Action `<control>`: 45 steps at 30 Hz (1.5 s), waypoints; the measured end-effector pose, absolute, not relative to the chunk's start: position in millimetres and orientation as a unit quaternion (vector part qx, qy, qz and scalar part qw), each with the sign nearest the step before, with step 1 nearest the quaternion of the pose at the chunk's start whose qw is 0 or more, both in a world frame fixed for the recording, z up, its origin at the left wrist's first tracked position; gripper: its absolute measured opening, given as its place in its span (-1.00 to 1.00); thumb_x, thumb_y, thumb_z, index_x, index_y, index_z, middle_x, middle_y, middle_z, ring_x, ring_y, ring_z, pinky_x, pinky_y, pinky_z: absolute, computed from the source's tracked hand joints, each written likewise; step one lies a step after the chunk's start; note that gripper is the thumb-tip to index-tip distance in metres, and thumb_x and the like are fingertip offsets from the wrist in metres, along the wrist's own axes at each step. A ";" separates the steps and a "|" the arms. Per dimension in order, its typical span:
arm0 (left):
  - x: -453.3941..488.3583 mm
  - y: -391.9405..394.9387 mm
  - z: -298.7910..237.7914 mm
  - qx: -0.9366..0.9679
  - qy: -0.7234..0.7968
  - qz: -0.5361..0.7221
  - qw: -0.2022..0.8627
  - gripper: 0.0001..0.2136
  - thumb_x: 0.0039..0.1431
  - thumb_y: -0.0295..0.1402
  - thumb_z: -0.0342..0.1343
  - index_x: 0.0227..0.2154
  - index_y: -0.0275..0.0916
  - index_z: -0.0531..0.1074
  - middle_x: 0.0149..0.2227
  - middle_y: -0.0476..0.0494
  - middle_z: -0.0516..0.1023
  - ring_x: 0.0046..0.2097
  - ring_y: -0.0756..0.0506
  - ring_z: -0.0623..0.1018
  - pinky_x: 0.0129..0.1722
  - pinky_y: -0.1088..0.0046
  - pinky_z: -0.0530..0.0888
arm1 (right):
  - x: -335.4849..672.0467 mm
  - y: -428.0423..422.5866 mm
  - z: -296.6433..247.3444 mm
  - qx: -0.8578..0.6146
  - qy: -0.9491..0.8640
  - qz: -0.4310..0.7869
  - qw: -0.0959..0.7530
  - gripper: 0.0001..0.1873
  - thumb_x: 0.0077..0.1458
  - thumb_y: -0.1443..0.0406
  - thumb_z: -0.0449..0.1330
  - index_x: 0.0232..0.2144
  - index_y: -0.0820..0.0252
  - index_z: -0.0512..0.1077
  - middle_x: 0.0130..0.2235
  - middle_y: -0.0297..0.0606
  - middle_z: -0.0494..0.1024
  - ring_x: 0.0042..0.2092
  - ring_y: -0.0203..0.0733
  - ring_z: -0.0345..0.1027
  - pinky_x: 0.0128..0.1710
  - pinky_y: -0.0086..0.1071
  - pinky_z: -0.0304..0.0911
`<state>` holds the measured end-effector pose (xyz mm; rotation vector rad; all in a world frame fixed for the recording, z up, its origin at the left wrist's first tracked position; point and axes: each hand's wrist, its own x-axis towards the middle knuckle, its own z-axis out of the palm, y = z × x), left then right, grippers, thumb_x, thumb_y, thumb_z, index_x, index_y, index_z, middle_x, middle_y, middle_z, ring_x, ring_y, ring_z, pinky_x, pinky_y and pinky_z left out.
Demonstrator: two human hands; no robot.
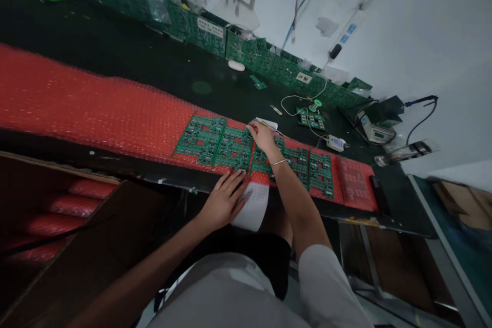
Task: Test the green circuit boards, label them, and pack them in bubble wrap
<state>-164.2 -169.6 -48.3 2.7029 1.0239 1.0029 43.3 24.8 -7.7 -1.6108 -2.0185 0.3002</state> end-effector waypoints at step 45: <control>-148.5 -187.8 -90.6 0.869 0.342 0.307 0.181 -0.77 0.47 -0.28 0.05 -0.01 -0.14 0.60 0.09 -0.23 0.65 0.22 -0.22 0.57 0.17 0.02 0.49 | 42.9 36.5 -29.6 -0.595 -0.768 0.059 0.228 -0.80 0.48 0.22 0.04 -0.10 0.19 0.42 -0.15 -0.19 0.52 -0.01 -0.08 0.41 0.04 -0.27 0.28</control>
